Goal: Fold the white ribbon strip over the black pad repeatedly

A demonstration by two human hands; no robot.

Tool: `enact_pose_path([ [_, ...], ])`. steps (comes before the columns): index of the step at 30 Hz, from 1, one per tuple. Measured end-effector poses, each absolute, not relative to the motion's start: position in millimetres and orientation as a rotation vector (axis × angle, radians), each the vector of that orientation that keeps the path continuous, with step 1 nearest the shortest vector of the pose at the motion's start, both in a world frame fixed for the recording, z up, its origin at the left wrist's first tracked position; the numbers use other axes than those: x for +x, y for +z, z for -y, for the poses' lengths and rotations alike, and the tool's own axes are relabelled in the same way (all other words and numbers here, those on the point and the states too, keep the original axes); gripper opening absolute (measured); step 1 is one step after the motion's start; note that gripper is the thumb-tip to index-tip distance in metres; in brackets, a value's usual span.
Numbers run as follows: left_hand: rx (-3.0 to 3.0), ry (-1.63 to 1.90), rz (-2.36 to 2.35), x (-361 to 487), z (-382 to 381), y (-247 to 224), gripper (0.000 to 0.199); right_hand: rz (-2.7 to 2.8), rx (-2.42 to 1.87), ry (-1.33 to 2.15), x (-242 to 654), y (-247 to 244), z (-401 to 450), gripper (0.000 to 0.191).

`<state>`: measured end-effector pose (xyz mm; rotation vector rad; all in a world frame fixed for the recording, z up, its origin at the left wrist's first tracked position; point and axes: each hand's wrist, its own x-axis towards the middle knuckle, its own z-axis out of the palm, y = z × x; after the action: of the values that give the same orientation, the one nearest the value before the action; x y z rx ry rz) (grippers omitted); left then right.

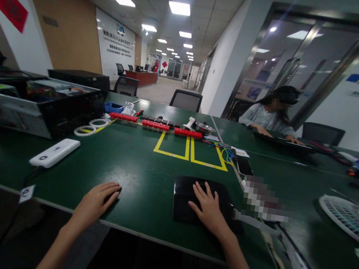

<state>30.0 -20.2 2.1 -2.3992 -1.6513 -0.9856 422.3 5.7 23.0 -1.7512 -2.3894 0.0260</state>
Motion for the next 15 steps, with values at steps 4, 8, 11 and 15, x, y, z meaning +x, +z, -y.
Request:
enact_pose_path([
  [4, -2.316, -0.898, 1.642, 44.5, 25.6, 10.5, 0.025, 2.438, -1.708, 0.106, 410.8, 27.5, -10.6, 0.061],
  [8, -2.335, -0.939, 1.549, 68.6, 31.2, 24.3, 0.027, 2.301, -1.66, -0.161, 411.1, 42.6, 0.6, 0.055],
  [11, -2.345, -0.979, 1.526, 78.5, 31.7, 27.3, 0.027, 1.965, -1.854, -0.555, 425.8, 46.7, 27.0, 0.059],
  [15, -2.351, -0.971, 1.544, 75.4, 29.7, 19.3, 0.026, 1.645, -2.235, -0.435, 468.8, 20.4, 59.9, 0.075],
])
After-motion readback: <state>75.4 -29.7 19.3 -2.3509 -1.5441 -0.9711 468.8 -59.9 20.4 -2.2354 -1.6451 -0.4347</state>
